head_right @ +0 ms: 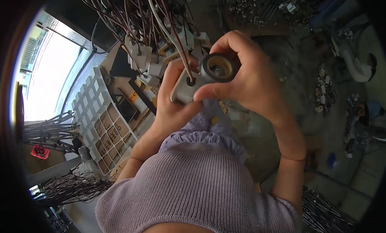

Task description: The recorder is assembling electrical wire harnesses by wrapping tape around wire junctions and attaching plastic casings.

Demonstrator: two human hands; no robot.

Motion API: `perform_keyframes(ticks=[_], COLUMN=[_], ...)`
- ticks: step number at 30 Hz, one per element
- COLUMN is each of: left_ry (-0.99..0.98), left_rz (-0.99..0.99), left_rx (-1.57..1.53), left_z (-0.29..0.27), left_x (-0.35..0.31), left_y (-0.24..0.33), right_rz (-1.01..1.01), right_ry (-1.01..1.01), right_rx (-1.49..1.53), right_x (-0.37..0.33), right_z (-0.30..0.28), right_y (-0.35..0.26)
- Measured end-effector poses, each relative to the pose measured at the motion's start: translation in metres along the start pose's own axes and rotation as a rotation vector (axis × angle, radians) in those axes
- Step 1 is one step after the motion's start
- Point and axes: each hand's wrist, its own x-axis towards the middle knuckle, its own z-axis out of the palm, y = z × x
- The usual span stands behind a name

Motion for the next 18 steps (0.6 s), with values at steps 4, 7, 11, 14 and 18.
perform_keyframes(ticks=[4,7,11,14,18], left_ry=[-0.022,-0.083,-0.3,-0.248,-0.2], left_rz=[-0.025,-0.036,0.015,-0.004,-0.077], left_rx=[-0.045,-0.531,-0.662,-0.644,-0.674], left_z=[-0.007,-0.013,-0.009,-0.002,-0.001], left_x=[-0.001,0.0,0.0,-0.001,-0.002], left_y=[0.001,-0.003,-0.009,-0.009,-0.004], right_rz=[0.012,0.022,0.098,0.094,0.162], right_ry=[-0.026,0.028,-0.037,-0.041,-0.051], right_rx=[-0.041,-0.038,0.31,0.411,0.5], right_x=[0.002,0.001,-0.005,-0.011,-0.016], right_z=[-0.003,-0.008,-0.009,-0.007,-0.004], right_y=[-0.003,0.002,0.011,0.013,0.013])
